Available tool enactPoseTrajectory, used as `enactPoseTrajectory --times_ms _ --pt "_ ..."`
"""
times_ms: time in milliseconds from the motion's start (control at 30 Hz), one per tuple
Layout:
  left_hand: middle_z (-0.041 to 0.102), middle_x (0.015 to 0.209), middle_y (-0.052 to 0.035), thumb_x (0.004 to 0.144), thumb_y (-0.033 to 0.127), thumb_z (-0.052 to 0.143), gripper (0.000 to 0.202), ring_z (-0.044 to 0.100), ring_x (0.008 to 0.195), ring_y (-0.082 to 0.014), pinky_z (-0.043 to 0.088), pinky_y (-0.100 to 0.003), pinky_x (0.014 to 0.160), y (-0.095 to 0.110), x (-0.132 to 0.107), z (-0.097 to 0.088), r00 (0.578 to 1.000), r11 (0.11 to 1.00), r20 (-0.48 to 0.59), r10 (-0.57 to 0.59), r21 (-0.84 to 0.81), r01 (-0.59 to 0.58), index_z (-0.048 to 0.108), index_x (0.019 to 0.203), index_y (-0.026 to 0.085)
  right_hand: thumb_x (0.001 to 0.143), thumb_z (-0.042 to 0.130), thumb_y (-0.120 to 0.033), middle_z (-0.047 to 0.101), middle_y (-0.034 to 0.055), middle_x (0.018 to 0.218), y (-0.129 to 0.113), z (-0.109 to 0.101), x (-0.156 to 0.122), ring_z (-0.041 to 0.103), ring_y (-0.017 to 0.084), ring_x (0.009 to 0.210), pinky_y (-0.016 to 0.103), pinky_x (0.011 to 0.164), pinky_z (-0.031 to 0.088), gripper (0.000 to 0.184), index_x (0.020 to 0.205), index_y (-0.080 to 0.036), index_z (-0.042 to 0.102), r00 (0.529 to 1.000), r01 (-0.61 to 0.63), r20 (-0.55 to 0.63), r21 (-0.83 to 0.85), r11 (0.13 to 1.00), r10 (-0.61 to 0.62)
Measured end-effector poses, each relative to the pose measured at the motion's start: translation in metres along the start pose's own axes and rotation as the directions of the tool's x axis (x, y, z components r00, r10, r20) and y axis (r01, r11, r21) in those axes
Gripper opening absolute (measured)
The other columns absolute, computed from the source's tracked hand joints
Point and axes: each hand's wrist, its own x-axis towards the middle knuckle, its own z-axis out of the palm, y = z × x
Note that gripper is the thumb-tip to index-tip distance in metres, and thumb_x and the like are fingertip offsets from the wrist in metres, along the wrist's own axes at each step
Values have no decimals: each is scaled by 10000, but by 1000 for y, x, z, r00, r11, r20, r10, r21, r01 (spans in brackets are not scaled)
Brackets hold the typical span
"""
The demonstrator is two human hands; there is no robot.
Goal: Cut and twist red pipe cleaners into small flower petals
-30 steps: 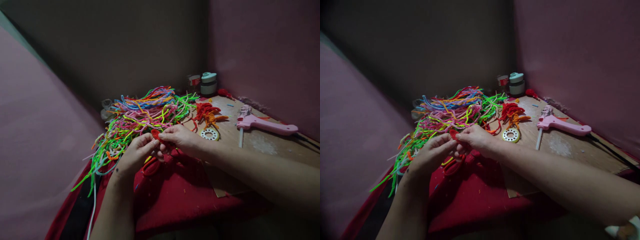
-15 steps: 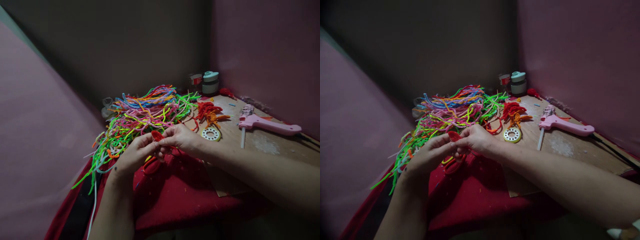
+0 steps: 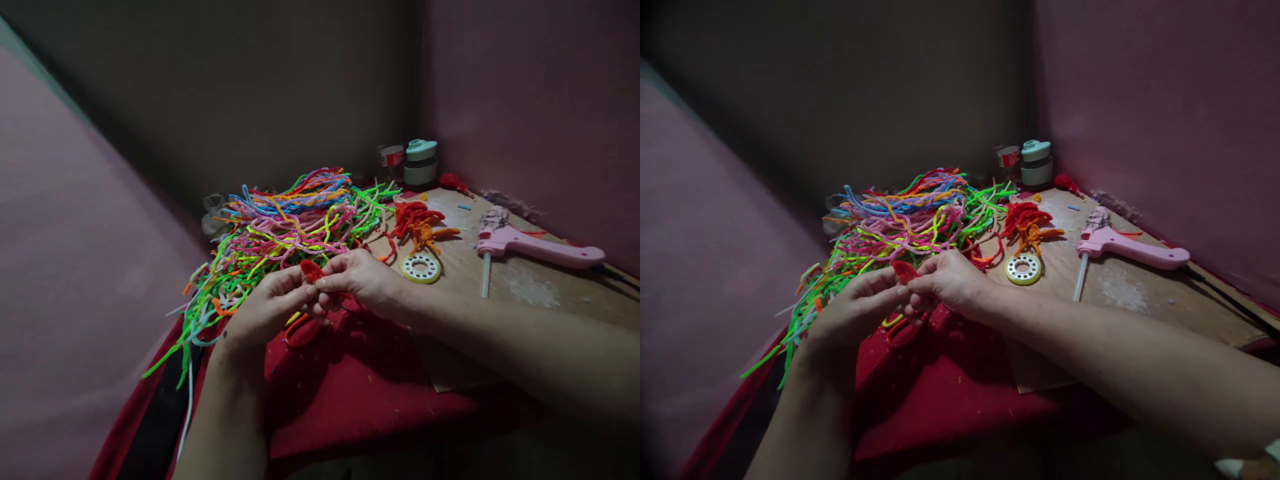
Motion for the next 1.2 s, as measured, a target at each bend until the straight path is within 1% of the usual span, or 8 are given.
enactPoseTrajectory --times_ms 100,267,367,567,767,933,1100,1200 --pt "631 761 -48 786 262 612 151 611 645 -134 519 -256 618 1 1 1 999 1000 -28 -18 3 18 600 835 120 665 587 -117 599 18 473 -1 -1 1 513 74 407 196 449 408 148 519 -109 567 1000 21 -15 -30 999 -21" --pt "634 712 -25 798 270 600 144 587 640 -104 476 -207 631 4 3 5 981 998 -195 20 60 -9 584 774 128 664 582 -115 575 -1 456 -2 -5 4 470 58 398 191 440 361 167 498 -116 562 994 65 -82 -152 986 -79" --pt "610 645 -2 784 250 606 124 546 576 -83 444 -185 574 6 5 7 969 995 -243 35 98 -11 590 757 130 665 566 -102 557 -8 448 0 -5 4 447 55 399 197 443 348 158 507 -114 572 991 52 -108 -226 973 -78" --pt "579 582 24 758 178 586 71 484 497 -59 380 -163 482 9 6 11 964 988 -265 -7 144 47 580 701 135 653 577 -91 556 -9 462 2 -4 5 459 63 410 208 460 371 147 512 -122 553 989 35 -129 -247 968 -69" --pt "575 601 35 737 158 586 47 505 533 -67 388 -162 497 9 7 13 959 984 -281 16 176 35 605 780 149 650 572 -75 536 -19 459 2 -4 4 457 60 414 199 449 365 126 533 -120 556 990 18 -124 -355 935 -66" --pt "587 640 48 689 91 593 85 503 560 -53 395 -147 531 6 8 15 942 984 -335 24 172 37 609 740 157 635 580 -73 533 -22 479 2 -3 3 460 63 431 192 437 351 113 542 -126 546 988 27 -124 -423 906 -87" --pt "632 737 16 728 205 636 97 566 674 -93 447 -190 647 3 6 10 955 994 -297 18 112 16 635 813 159 657 594 -105 557 -10 494 1 -5 2 469 67 438 204 465 379 106 557 -124 563 988 30 -127 -411 911 -90" --pt "643 751 2 719 235 660 136 574 676 -102 452 -201 649 3 5 9 959 995 -284 0 96 29 639 822 149 653 593 -109 560 -11 499 2 -5 3 474 70 443 203 466 381 93 566 -126 563 987 27 -129 -427 904 -91"
